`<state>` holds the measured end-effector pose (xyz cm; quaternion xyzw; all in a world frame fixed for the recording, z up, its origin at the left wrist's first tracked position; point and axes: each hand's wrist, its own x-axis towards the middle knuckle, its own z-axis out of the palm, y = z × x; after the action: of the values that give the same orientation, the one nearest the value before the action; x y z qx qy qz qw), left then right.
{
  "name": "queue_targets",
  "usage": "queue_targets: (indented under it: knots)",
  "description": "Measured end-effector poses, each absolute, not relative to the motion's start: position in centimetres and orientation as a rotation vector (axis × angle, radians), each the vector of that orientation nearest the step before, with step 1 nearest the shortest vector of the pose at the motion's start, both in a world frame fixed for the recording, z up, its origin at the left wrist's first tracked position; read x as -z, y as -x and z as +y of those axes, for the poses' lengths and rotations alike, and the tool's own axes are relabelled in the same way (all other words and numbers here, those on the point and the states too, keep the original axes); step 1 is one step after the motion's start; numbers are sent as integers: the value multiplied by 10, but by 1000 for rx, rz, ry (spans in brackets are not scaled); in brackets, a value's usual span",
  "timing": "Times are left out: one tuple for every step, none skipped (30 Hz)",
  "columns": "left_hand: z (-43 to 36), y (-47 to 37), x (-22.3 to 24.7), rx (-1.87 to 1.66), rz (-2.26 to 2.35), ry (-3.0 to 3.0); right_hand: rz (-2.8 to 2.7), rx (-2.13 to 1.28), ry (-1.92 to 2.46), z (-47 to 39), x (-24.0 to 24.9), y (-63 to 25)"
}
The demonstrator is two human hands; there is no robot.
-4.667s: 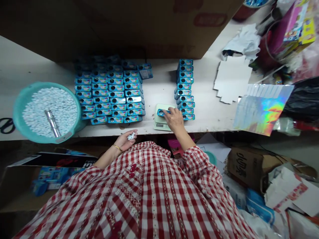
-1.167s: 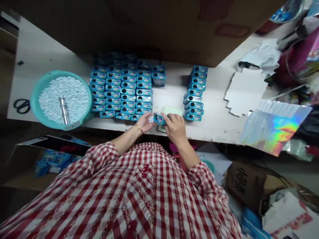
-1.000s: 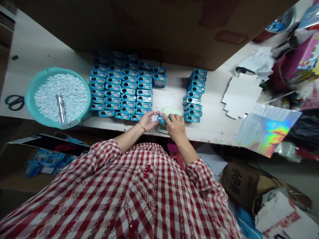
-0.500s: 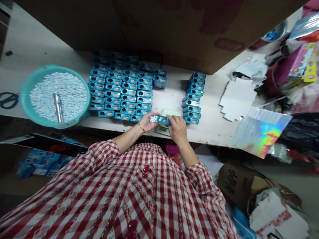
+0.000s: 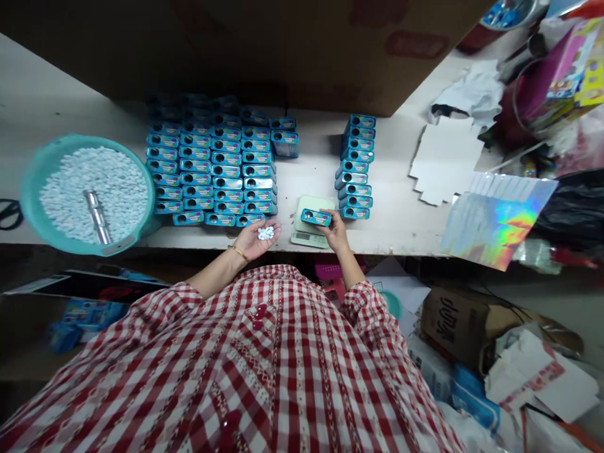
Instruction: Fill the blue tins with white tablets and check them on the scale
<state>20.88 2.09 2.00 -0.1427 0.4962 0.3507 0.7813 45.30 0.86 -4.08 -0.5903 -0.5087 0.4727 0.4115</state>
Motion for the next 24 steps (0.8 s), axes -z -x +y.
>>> queue_targets:
  knots:
    - [18, -207, -21, -756, 1073, 310, -1284, -1190, 1481, 5, 39, -455]
    - [15, -205, -21, -755, 1075, 311, -1291, -1176, 1480, 1, 35, -458]
    - [12, -204, -22, -755, 1079, 311, -1293, -1149, 1485, -4, 32, -461]
    - [10, -202, -22, -753, 1086, 310, -1284, -1113, 1497, -9, 29, -464]
    - [9, -201, -23, -748, 1095, 310, -1261, -1072, 1518, -14, 26, -467]
    - [8, -200, -23, -744, 1104, 311, -1226, -1029, 1547, -20, 24, -469]
    - [7, -199, -23, -745, 1112, 314, -1182, -987, 1581, -25, 22, -471]
    - [7, -199, -23, -749, 1116, 317, -1134, -945, 1619, -30, 21, -473]
    - [6, -198, -24, -754, 1118, 319, -1086, -904, 1658, -34, 21, -474]
    - [6, -198, -24, -758, 1119, 318, -1045, -870, 1691, -37, 22, -475]
    - [5, -198, -23, -762, 1117, 314, -1007, -843, 1714, -40, 22, -475]
    - [4, -198, -23, -763, 1115, 308, -975, -822, 1726, -41, 22, -475]
    - [3, -198, -23, -765, 1113, 302, -952, -805, 1732, -41, 22, -475]
    - [2, -198, -23, -767, 1111, 297, -939, -793, 1732, -41, 22, -475]
    - [1, -197, -23, -768, 1107, 292, -932, -782, 1729, -40, 21, -475]
    - [-1, -197, -23, -768, 1100, 286, -931, -770, 1724, -38, 19, -475]
    - [-2, -197, -23, -765, 1093, 278, -935, -758, 1721, -36, 18, -475]
    - [-3, -196, -23, -761, 1086, 267, -943, -745, 1719, -34, 16, -476]
    - [-4, -195, -22, -754, 1078, 252, -955, -733, 1719, -31, 15, -477]
    - [-5, -194, -22, -746, 1071, 236, -968, -719, 1717, -29, 13, -477]
    - [-6, -194, -22, -740, 1066, 218, -983, -705, 1714, -28, 11, -478]
    - [-7, -193, -23, -734, 1062, 200, -1001, -684, 1709, -27, 8, -477]
    - [-7, -193, -23, -727, 1060, 183, -1027, -657, 1704, -27, 5, -476]
    - [-8, -193, -24, -716, 1062, 167, -1062, -626, 1701, -27, 1, -473]
